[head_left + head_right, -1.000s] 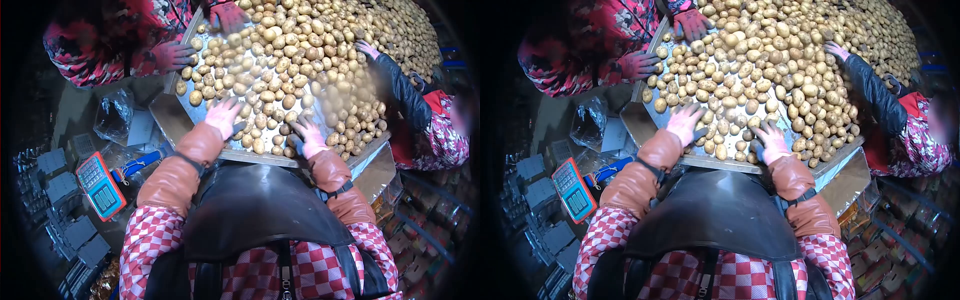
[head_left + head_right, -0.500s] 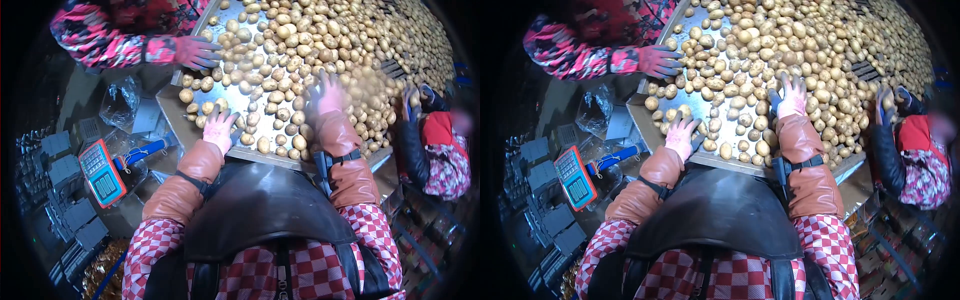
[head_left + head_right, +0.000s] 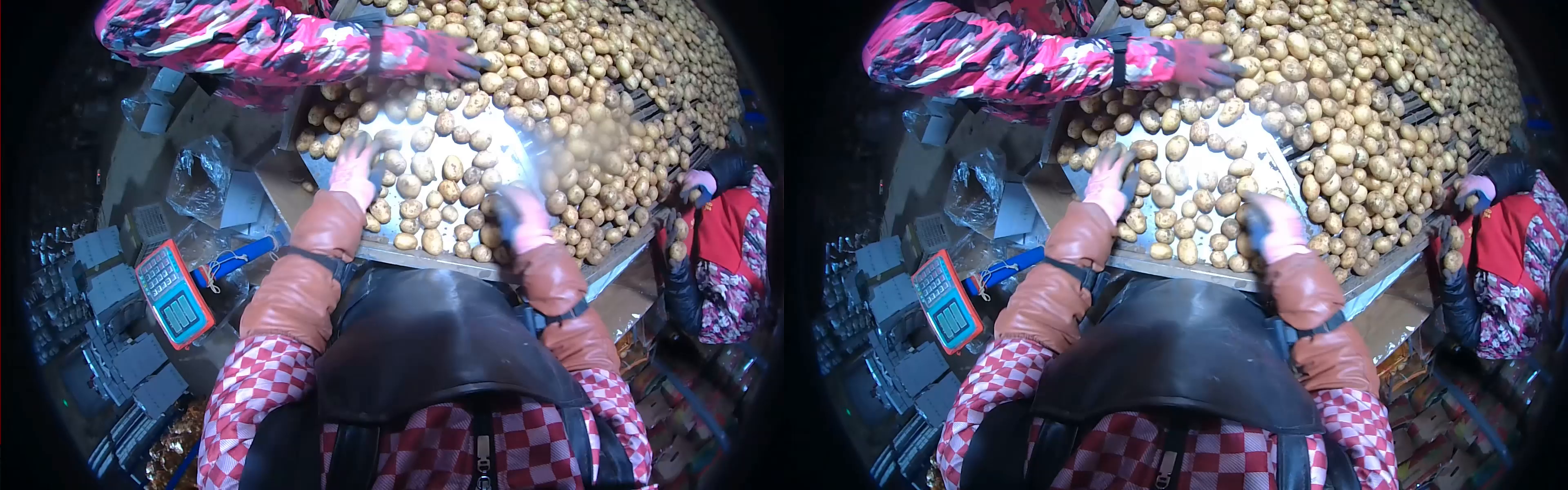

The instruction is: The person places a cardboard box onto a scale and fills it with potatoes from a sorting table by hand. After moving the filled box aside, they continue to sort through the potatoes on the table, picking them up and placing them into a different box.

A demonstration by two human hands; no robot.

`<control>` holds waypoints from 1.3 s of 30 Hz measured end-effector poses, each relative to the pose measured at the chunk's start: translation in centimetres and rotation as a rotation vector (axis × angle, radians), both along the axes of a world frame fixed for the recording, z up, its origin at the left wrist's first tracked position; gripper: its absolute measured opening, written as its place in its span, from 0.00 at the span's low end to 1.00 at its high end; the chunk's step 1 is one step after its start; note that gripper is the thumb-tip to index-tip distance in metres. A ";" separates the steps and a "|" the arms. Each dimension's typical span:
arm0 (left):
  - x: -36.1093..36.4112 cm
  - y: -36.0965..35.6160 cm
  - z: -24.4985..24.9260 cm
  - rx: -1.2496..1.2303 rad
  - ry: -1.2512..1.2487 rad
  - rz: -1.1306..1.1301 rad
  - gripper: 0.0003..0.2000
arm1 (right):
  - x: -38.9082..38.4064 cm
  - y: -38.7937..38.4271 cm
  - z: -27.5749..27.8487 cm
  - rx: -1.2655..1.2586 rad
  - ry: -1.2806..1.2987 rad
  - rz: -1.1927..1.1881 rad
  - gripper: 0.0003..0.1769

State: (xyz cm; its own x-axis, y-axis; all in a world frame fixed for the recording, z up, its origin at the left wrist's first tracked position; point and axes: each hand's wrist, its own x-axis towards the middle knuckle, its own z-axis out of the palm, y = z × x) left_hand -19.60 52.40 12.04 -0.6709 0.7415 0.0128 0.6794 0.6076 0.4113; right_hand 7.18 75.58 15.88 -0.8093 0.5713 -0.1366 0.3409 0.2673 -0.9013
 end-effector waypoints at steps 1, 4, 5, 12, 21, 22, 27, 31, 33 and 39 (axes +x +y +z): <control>0.1 -1.0 0.2 0.041 -0.128 0.132 0.21 | 1.7 0.7 -0.9 -0.408 -0.100 -0.292 0.15; -0.6 -0.1 3.0 -0.022 -0.053 0.125 0.18 | 2.4 1.3 1.3 0.027 -0.885 -0.138 0.19; 0.1 1.5 4.9 -0.033 -0.037 0.108 0.18 | 1.6 -0.5 1.9 0.046 -0.835 -0.145 0.21; -3.5 9.4 1.7 -0.281 -0.229 0.234 0.24 | -2.4 -4.9 2.6 -0.023 -0.535 0.282 0.24; 7.6 8.6 7.8 -0.039 -0.673 -0.226 0.26 | 0.1 -4.6 0.4 -1.294 0.290 -0.413 0.33; 6.9 10.6 4.4 -0.125 -0.522 -0.210 0.25 | 0.0 -4.0 -0.9 -1.258 0.294 -0.393 0.32; -1.5 12.2 5.9 -0.219 0.009 -0.220 0.23 | 1.8 -3.7 0.2 -1.354 0.203 -0.522 0.25; -4.0 2.1 2.1 -0.264 -0.046 -0.302 0.25 | 5.0 -3.8 -0.2 -1.109 0.355 -0.329 0.27; -1.8 -1.4 3.4 -0.308 0.044 -0.246 0.21 | 4.8 -4.4 -0.6 -0.814 0.266 -0.352 0.32; 3.2 1.8 3.8 0.196 0.042 -0.314 0.15 | 3.5 -4.7 -0.3 -0.740 0.299 -0.235 0.35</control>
